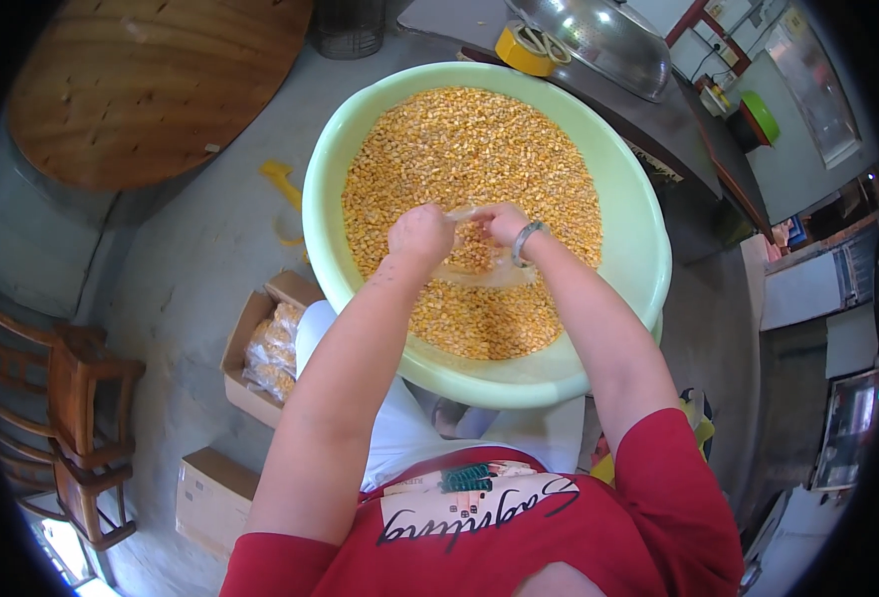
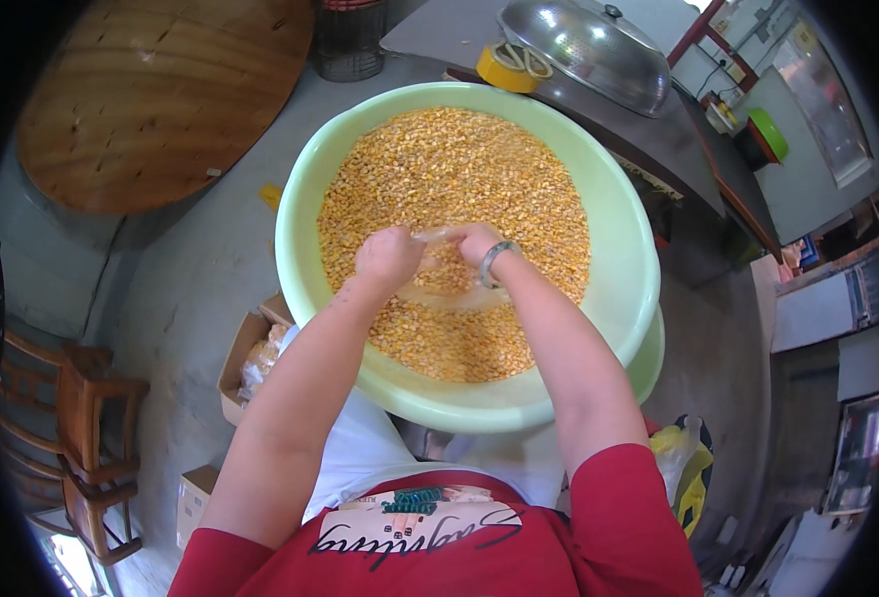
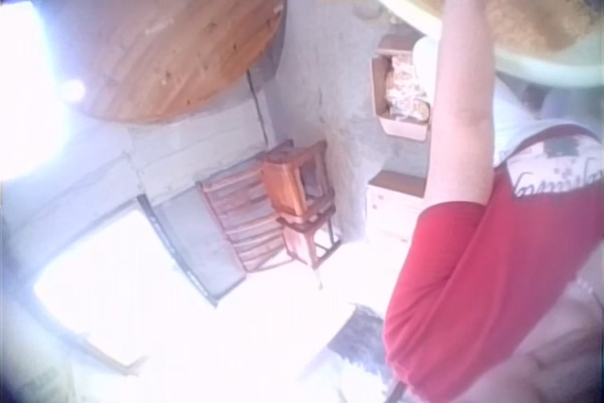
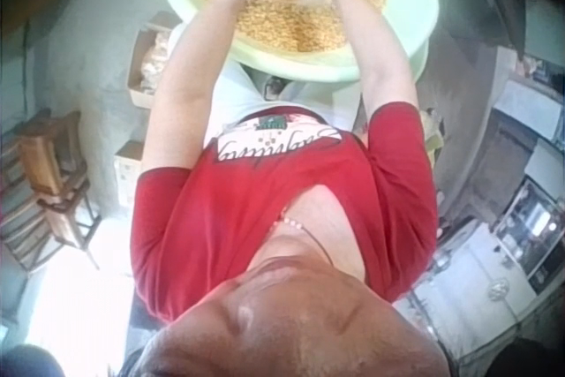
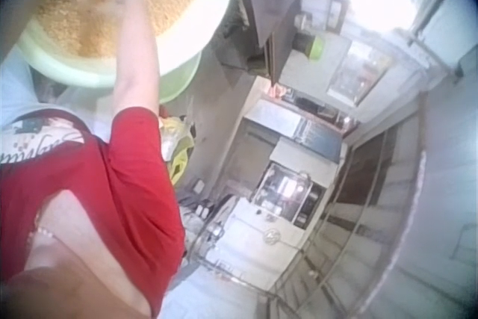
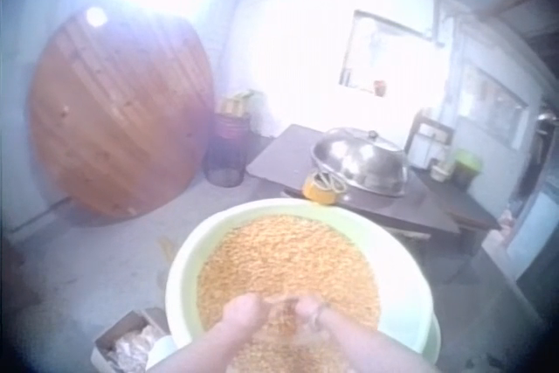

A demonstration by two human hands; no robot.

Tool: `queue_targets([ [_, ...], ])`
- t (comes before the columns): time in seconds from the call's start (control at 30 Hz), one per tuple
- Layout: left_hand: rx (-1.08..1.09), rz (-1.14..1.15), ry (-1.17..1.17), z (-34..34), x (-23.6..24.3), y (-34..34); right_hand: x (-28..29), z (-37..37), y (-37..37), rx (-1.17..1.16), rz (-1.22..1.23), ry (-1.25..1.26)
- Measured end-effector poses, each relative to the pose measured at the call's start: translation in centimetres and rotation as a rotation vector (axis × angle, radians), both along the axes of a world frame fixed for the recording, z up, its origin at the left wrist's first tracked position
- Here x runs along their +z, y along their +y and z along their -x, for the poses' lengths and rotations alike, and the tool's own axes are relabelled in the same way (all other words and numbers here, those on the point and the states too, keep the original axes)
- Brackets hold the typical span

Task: The person scoops handfuls of corn grain into a small plastic bag from a large basin, then places the filled bag into an open cardboard box before starting on a new bag.

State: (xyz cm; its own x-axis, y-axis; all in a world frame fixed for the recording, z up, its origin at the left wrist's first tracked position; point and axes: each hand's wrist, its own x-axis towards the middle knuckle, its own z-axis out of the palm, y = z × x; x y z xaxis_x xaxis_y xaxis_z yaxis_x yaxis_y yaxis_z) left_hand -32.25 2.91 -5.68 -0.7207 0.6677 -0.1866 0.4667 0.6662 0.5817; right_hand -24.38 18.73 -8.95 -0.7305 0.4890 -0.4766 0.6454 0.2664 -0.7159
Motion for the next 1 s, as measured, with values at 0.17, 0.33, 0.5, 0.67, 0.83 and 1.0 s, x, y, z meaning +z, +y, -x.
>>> queue_targets([
  [0.17,0.027,0.081,0.002,0.4,-0.9,0.2,2.9,-1.5,-0.9,0.246,0.086,0.046],
  [0.33,0.022,0.054,0.029,0.0,-0.6,0.0,2.3,-5.1,-2.3,0.657,0.293,-0.141],
  [0.5,-0.010,0.061,0.023,0.2,-0.8,0.1,-1.2,-6.9,-4.0,0.879,-0.575,-0.310],
  [0.67,-0.019,0.069,0.039,0.2,-1.1,0.0,-2.8,-7.1,-4.7,0.779,-0.507,-0.329],
  [0.83,-0.030,0.069,0.034,-0.2,0.3,-0.2,-3.2,-7.0,-6.1,0.816,-0.496,-0.421],
  [1.0,0.004,0.017,0.051,-0.3,0.9,-0.2,-6.0,-7.5,-5.9,0.813,-0.381,-0.353],
])
